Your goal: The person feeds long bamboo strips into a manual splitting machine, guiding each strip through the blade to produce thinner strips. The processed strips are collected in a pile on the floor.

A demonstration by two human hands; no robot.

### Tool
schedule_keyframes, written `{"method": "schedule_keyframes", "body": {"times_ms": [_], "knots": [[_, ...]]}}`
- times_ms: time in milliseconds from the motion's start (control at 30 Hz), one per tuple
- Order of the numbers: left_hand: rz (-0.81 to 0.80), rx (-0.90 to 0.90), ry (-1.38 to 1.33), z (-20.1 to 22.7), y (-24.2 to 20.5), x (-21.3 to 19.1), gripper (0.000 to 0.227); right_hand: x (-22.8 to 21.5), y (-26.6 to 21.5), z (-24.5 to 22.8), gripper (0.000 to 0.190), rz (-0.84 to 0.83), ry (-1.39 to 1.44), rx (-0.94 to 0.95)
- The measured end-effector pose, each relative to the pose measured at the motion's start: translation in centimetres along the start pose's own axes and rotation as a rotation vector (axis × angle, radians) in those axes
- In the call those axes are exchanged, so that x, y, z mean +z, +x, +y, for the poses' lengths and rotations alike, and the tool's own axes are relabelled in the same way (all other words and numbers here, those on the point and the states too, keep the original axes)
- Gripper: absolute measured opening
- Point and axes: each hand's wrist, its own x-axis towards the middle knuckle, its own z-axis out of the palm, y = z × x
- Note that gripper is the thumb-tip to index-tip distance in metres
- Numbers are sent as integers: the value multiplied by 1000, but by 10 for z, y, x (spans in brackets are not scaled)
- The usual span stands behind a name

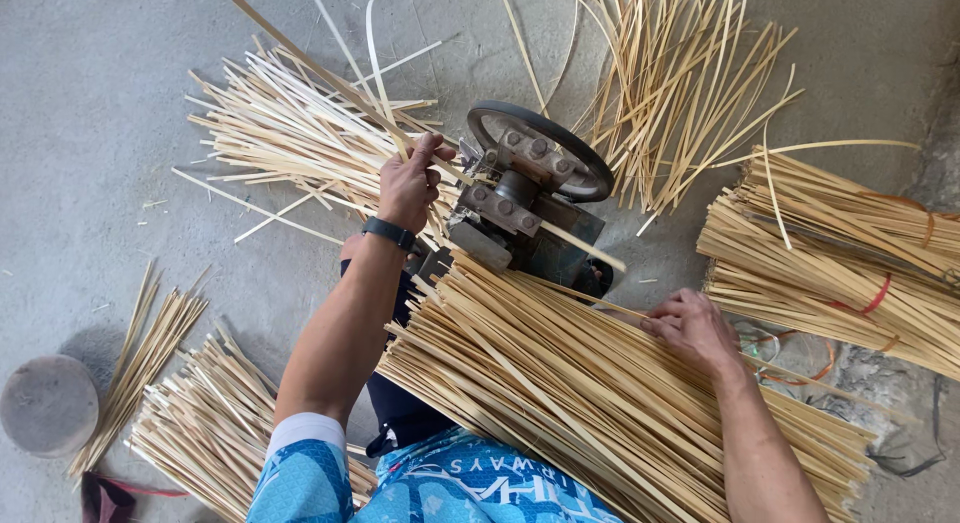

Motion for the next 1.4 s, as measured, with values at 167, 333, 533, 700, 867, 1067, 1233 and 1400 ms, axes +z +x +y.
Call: {"method": "schedule_keyframes", "body": {"times_ms": [167, 333, 533, 700, 867, 1067, 1233, 1400], "knots": [[-7, 12, -24, 1, 2, -3, 30, -15, -24, -9, 24, -140, 291, 212], [62, 112, -37, 28, 10, -19, 33, -20, -29, -15, 17, 37, 482, 142], [133, 138, -97, 46, 11, -39, 39, -24, -35, -7, 15, -69, 665, 323], [111, 154, -140, 33, 5, -43, 38, -22, -33, 2, 19, -41, 401, 78], [132, 154, -160, 28, 3, -45, 39, -22, -36, 9, 15, 67, 354, -191], [74, 87, -258, 25, 1, -43, 37, -25, -39, 3, 18, 82, 369, -156], [10, 60, -256, 25, -4, -42, 40, -27, -45, 5, 11, 80, 542, -128], [16, 33, -248, 27, -7, -44, 41, -27, -56, 28, 16, 31, 646, 213]]}}
